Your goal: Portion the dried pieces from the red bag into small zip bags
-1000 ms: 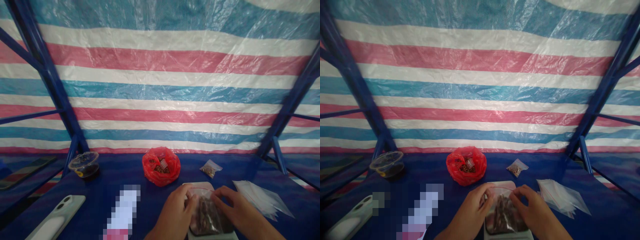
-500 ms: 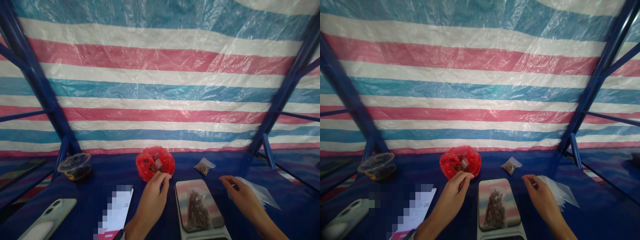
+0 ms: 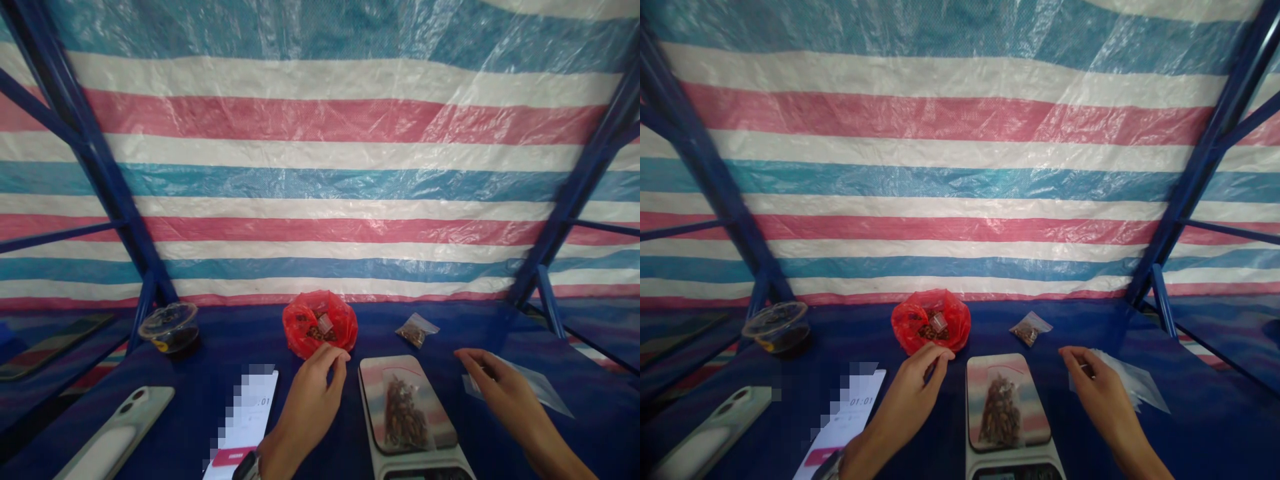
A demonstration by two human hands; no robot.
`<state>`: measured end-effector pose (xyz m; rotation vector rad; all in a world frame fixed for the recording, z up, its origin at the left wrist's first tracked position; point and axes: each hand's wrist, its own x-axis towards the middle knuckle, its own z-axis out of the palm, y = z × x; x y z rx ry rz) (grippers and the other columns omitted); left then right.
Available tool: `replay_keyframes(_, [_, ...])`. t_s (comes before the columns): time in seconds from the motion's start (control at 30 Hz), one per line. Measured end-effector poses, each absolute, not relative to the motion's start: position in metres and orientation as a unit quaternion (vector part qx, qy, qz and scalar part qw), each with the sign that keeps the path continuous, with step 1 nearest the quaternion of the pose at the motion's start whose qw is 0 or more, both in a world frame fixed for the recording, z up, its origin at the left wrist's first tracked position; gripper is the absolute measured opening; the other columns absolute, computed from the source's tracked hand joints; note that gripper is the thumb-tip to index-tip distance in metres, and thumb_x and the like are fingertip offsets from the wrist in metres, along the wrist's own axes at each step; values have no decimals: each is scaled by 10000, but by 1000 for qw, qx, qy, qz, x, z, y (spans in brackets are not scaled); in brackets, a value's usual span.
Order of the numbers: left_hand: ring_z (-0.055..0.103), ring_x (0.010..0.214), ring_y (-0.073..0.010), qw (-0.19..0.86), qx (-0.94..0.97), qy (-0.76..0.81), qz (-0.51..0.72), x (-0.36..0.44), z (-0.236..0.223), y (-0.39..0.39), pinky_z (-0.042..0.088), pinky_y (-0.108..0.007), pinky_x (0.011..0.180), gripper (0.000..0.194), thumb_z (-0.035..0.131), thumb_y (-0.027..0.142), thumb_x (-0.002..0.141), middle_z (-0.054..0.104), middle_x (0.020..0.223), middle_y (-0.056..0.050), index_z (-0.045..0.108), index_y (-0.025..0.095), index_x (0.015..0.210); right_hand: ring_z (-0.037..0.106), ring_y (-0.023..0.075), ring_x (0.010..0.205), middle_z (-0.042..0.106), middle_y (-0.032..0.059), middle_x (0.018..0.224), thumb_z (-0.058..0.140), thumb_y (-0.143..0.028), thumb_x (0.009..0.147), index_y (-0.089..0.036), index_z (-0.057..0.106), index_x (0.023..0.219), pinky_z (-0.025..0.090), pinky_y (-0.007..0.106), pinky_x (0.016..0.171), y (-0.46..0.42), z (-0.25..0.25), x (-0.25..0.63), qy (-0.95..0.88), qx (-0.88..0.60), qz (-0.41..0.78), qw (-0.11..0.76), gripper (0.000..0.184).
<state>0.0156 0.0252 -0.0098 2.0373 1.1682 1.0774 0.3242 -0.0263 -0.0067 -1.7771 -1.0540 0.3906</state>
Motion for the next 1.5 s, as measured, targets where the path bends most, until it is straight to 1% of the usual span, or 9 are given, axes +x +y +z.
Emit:
replay_keyframes(0.23, [717,1027,-221,282,764,436,382,16,-13,24,513,-335,936,284,448,259,1036,756,1047,-58,725,233,980,746,286,689,827,64,757,604,-604,682,-257,780,767,570,340,608,-25,-6,317,-478,-713,163,487,398])
replay_keyframes(0.33, [716,1030,-220,280,766,436,380,17,-11,23,508,-332,943,277,450,250,1030,751,1042,-53,721,233,974,763,297,765,833,66,799,591,-589,753,-253,779,782,592,340,687,-26,-8,311,-538,-683,176,461,386])
replay_keyframes(0.47, [712,1030,-220,280,767,437,378,19,-9,22,505,-331,944,274,451,241,1025,745,1036,-52,719,236,971,748,284,765,830,61,825,539,-575,858,-249,790,828,574,343,708,-27,-15,303,-597,-671,164,408,412])
replay_keyframes(0.57, [712,1031,-220,281,767,437,376,19,-9,22,503,-334,948,277,448,237,1023,744,1038,-52,719,237,970,743,281,793,822,66,839,529,-568,889,-242,784,843,566,344,745,-26,-17,299,-610,-672,160,387,417])
replay_keyframes(0.93, [702,986,-221,287,769,445,359,28,-12,14,493,-323,905,309,415,266,1037,724,1002,-57,709,232,948,745,275,798,790,57,807,517,-555,899,-257,802,841,540,353,774,-25,-19,290,-629,-690,166,318,416])
replay_keyframes(1.17, [695,906,-267,270,780,485,289,56,-15,-8,479,-361,809,379,341,273,1025,696,952,-95,692,220,893,749,313,826,824,87,812,554,-591,792,-238,819,794,543,376,781,-19,-16,277,-594,-697,221,335,442])
replay_keyframes(1.27, [696,954,-286,318,738,493,333,64,-20,-10,482,-382,853,399,333,361,1038,708,1005,-124,694,205,969,733,283,756,805,72,770,582,-624,785,-232,788,789,549,341,692,-19,-6,264,-580,-674,263,374,443])
replay_keyframes(1.37, [687,1059,-314,428,632,499,409,69,-26,-5,484,-412,938,460,363,498,1029,731,1097,-169,671,163,1099,724,247,707,784,58,766,593,-637,810,-230,740,800,554,305,641,-10,9,246,-581,-628,293,428,434])
replay_keyframes(1.5, [691,1017,-309,541,517,441,495,72,-30,13,499,-392,914,547,479,649,951,753,1043,-164,682,146,1021,711,240,649,759,62,731,553,-598,815,-221,732,819,535,303,574,24,32,219,-616,-603,281,423,418])
